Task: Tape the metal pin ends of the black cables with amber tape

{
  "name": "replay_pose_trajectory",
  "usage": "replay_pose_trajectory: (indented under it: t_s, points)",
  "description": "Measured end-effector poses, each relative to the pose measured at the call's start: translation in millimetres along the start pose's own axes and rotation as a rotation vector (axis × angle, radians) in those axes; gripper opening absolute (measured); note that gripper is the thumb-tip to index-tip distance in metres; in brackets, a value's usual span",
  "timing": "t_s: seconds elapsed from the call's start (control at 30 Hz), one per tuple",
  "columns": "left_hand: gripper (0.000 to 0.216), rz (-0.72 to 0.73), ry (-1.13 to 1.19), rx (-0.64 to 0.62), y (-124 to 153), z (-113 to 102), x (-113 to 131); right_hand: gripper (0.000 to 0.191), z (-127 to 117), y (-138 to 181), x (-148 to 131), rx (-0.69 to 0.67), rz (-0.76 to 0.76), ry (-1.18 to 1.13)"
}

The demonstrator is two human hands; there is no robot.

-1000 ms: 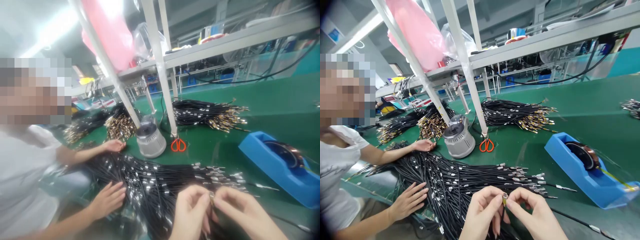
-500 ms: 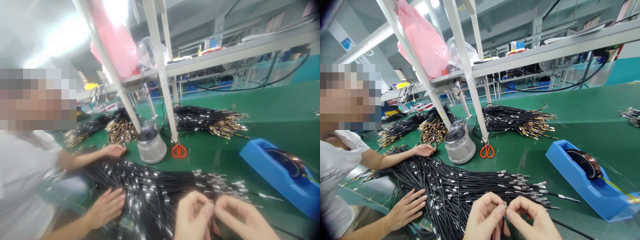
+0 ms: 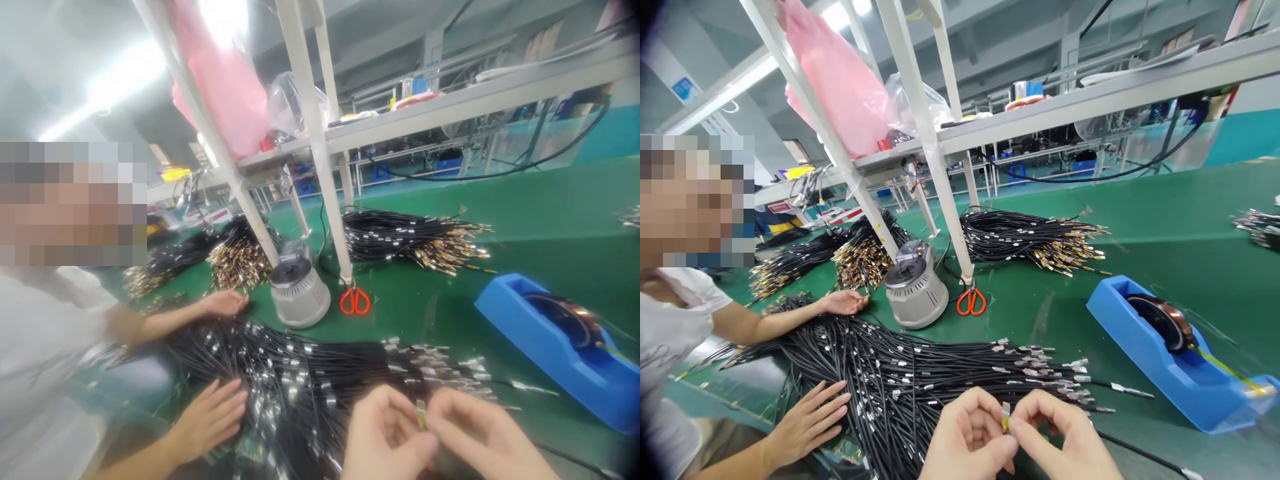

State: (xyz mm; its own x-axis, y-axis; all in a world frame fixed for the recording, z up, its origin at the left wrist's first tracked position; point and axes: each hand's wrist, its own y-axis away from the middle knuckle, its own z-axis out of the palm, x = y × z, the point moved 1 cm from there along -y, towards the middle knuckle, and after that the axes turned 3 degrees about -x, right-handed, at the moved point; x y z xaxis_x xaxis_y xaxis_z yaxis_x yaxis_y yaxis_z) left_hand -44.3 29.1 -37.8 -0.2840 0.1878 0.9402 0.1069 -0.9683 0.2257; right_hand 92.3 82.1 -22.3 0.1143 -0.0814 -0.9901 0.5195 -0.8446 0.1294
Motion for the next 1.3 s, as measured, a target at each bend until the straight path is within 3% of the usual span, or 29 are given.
replay_pose_trajectory:
  t_s: [0.2, 0.43, 0.77, 1.03, 1.3]
  points:
    - [0.020, -0.070, -0.122, 0.010, 13, -1, 23, 0.025, -2, 9, -18, -0.011, -0.088, 0.138]
    - [0.020, -0.071, -0.136, 0.041, 14, -3, 27, 0.029, -9, 6, -10, 0.027, -0.015, -0.090]
    - [0.020, -0.067, -0.137, 0.028, 11, -3, 30, 0.013, -5, 5, -19, 0.020, -0.020, -0.013]
    - [0.016, -0.077, -0.076, 0.035, 13, 0, 32, 0.013, -2, 3, -18, 0.026, -0.092, -0.019]
    - [0.018, -0.198, 0.027, -0.114, 10, -7, 30, 0.019, 3, -4, -13, -0.091, -0.042, -0.219]
